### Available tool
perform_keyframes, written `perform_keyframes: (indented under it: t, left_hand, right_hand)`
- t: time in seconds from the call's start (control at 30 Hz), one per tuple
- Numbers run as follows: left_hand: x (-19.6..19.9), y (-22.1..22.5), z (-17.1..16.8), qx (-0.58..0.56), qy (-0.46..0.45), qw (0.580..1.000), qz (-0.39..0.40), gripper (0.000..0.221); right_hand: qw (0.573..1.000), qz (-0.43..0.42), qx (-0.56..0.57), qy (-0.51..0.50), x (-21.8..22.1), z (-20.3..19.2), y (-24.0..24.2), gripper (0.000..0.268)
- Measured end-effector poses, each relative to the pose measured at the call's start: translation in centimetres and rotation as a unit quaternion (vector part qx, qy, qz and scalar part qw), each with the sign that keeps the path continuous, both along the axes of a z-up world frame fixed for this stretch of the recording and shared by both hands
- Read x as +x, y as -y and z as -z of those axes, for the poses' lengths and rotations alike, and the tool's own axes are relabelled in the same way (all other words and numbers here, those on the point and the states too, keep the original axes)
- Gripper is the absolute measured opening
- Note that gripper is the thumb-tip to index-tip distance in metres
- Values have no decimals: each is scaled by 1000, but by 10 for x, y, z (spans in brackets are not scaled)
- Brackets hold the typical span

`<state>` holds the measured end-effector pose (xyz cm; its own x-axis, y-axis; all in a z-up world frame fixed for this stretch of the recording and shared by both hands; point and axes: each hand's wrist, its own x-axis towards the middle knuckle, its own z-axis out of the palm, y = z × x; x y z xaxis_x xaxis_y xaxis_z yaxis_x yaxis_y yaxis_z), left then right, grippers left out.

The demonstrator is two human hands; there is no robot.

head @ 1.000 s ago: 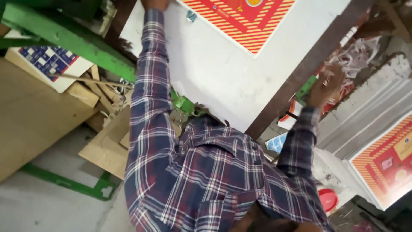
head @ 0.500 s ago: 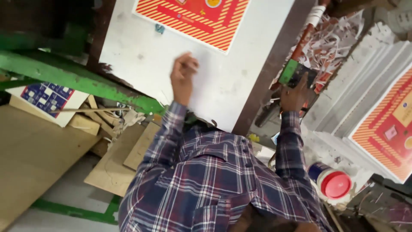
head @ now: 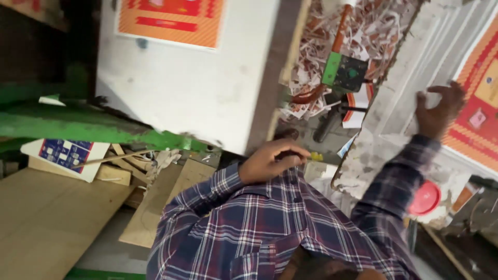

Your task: Operating a large-scale paper cutting or finishing machine to process printed box sheets.

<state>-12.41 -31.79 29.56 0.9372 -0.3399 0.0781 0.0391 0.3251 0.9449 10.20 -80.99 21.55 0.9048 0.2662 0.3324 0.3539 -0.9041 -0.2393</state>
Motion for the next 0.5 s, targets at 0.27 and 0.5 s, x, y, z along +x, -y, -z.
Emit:
perform_keyframes:
  t: [0.27, 0.5]
  left_hand:
    - [38, 41, 70, 10, -33, 998, 46, 21]
    - [106, 102, 176, -43, -76, 994, 62, 18]
  right_hand:
    - [977, 87, -166, -106, -9, 13, 118, 49]
    - [971, 57, -110, -206, 18, 6, 143, 46]
